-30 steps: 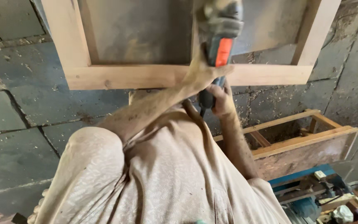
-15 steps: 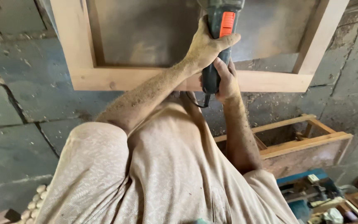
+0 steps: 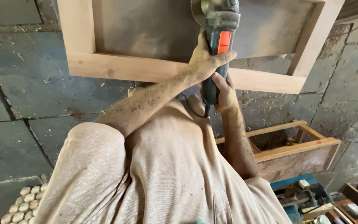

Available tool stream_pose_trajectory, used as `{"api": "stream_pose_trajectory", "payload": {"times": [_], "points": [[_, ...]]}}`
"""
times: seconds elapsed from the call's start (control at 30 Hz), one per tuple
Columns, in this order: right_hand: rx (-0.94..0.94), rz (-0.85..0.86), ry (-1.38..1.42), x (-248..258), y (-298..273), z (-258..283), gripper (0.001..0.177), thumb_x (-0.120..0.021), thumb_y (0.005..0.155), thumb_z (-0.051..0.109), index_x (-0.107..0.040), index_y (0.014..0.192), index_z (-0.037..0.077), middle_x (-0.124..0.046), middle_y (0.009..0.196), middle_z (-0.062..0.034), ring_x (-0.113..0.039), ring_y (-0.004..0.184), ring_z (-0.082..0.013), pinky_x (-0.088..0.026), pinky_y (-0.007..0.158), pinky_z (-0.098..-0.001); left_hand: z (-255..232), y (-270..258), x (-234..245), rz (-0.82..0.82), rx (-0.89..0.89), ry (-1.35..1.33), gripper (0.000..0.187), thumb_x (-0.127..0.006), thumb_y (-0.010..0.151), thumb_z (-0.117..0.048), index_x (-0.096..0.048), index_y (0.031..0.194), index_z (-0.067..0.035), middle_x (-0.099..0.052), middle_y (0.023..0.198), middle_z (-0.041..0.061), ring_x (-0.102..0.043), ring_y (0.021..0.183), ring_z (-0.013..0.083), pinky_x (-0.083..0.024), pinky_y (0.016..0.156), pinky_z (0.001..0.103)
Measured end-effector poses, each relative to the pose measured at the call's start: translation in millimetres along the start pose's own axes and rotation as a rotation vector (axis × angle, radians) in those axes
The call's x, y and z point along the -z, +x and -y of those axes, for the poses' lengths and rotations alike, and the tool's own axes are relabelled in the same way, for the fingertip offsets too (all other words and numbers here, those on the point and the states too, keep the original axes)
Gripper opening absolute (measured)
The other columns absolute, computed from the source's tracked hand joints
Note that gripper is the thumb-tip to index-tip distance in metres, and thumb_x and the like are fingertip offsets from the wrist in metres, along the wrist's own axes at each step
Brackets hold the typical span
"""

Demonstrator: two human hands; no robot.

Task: The person uses an angle grinder to sand the edges and surfaces of a wooden frame. They hold the frame with one hand while operating the tool with the other, moving the grinder along the wood to smooth it.

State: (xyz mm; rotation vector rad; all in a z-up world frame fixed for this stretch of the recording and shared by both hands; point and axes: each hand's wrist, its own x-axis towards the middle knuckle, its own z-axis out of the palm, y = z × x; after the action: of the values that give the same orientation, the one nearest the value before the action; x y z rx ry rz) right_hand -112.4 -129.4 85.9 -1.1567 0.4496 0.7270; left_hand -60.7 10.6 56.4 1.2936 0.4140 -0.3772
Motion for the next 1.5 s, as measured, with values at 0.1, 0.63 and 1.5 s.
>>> {"api": "stream_pose_trajectory", "payload": {"times": [0.1, 0.63, 1.5], "points": [[-0.003, 0.012, 0.010, 3.5, -8.1, -9.5, 0.037, -0.062, 0.099, 0.028, -0.051, 0.123, 0.001, -0.065, 0.088, -0.0140, -0.067, 0.064, -0.0247, -0.058, 0.055, -0.0358, 11.9, -8.3, 0.7, 0.004, -0.067, 0.005, 0.104, -0.087, 0.079, -0.038, -0.021, 0.149, 0.000, -0.058, 0.129, 0.017, -0.065, 0.116, 0.0249, -0.058, 0.099, 0.039], [0.062, -0.047, 0.072, 41.8, -38.1, -46.3, 0.037, -0.057, 0.104, 0.029, -0.051, 0.127, 0.001, -0.066, 0.093, -0.0143, -0.068, 0.069, -0.0246, -0.059, 0.057, -0.0363, 36.7, -23.0, -41.1, 0.113, -0.141, -0.144, 0.095, -0.084, 0.073, -0.034, -0.026, 0.137, 0.003, -0.059, 0.110, 0.016, -0.067, 0.094, 0.0265, -0.065, 0.078, 0.042], [-0.031, -0.016, 0.004, 29.9, -24.3, -22.6, 0.038, -0.063, 0.099, 0.025, -0.054, 0.129, 0.003, -0.067, 0.096, -0.0124, -0.069, 0.071, -0.0230, -0.059, 0.058, -0.0348, 44.1, -16.7, -25.8, 0.014, -0.162, -0.100, 0.082, -0.086, 0.081, -0.025, -0.034, 0.138, 0.001, -0.060, 0.115, 0.013, -0.066, 0.102, 0.0237, -0.062, 0.087, 0.039]]}}
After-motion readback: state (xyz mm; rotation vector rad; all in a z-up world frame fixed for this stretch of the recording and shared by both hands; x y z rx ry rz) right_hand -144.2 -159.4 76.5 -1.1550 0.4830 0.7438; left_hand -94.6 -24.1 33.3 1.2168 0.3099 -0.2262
